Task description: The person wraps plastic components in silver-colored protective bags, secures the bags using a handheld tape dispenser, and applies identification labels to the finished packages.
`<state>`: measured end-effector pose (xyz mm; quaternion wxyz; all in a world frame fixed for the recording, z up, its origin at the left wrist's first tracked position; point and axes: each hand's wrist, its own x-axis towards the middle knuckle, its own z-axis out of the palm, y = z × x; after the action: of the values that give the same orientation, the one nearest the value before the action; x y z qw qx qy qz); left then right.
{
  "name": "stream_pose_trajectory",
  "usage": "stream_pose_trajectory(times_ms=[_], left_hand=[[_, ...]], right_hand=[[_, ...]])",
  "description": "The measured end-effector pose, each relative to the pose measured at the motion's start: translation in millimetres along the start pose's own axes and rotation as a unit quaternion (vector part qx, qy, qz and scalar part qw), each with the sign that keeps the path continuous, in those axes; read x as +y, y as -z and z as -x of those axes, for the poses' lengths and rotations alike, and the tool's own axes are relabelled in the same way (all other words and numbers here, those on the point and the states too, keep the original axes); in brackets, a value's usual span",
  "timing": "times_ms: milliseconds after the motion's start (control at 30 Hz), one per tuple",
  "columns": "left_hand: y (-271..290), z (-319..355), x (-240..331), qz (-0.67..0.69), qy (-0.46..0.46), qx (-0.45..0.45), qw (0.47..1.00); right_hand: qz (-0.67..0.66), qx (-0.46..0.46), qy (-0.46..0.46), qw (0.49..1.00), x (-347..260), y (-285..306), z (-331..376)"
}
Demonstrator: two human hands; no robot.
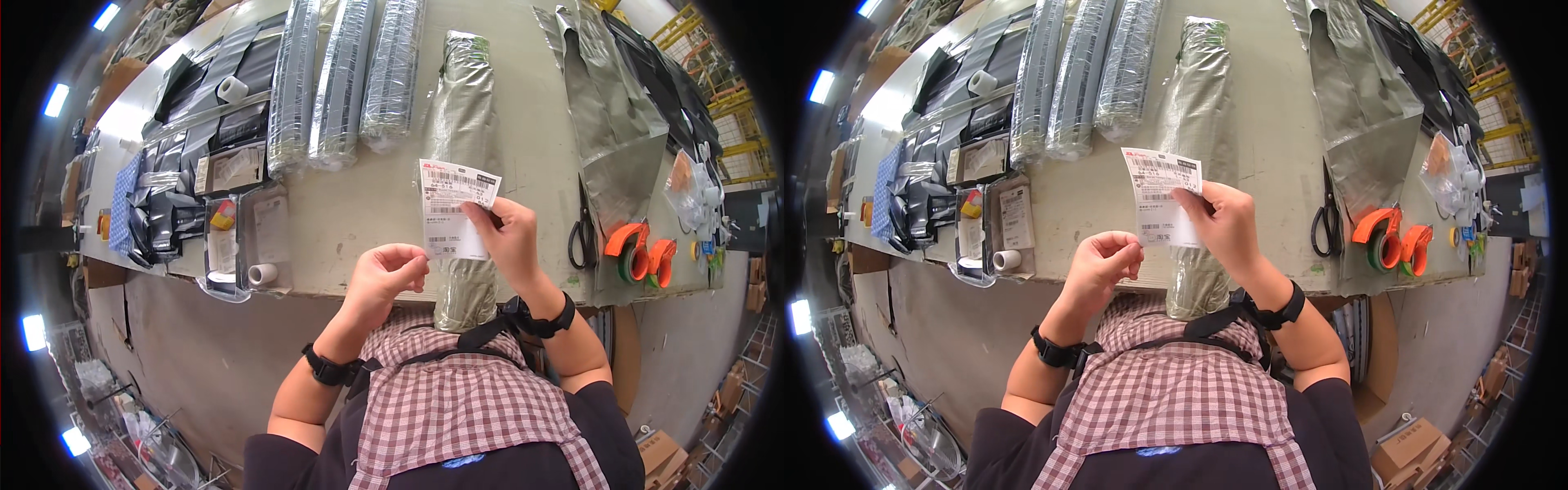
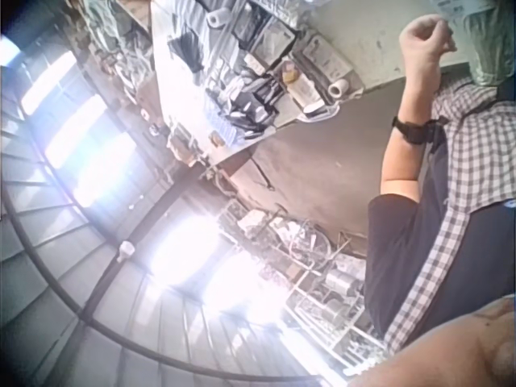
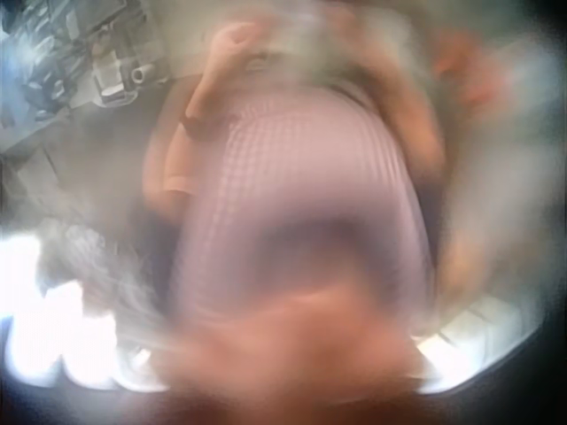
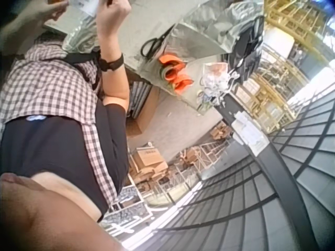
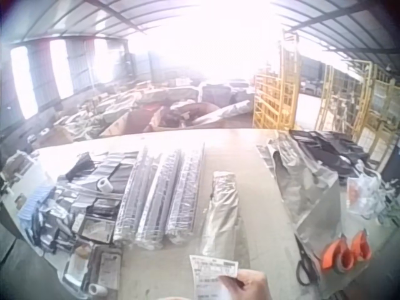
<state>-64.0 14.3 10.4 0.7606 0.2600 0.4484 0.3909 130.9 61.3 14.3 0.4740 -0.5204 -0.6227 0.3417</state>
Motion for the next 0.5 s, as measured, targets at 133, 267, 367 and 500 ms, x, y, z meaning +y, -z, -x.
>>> stream_pose_trajectory(times_ms=[133,267,367,500], left_hand=[[-2.0,2.0,0.6,-0.003,-0.013,-0.008,1.000],[-8.0,2.7,2.4,-0.012,-0.019,-0.019,1.000],[-5.3,3.8,2.4,0.004,-0.013,-0.025,1.000],[-6.6,0.3,-1.1,-0.003,-0.018,-0.031,0.999]], right_hand=[[0.000,-0.007,-0.004,1.000,4.8,-3.9,-2.6],[0.108,0.025,0.033,0.993,10.5,-20.8,-3.6],[0.290,0.091,0.211,0.929,-13.7,-9.1,-1.2],[-0.013,-0.207,0.010,0.978,-26.1,10.8,24.1]])
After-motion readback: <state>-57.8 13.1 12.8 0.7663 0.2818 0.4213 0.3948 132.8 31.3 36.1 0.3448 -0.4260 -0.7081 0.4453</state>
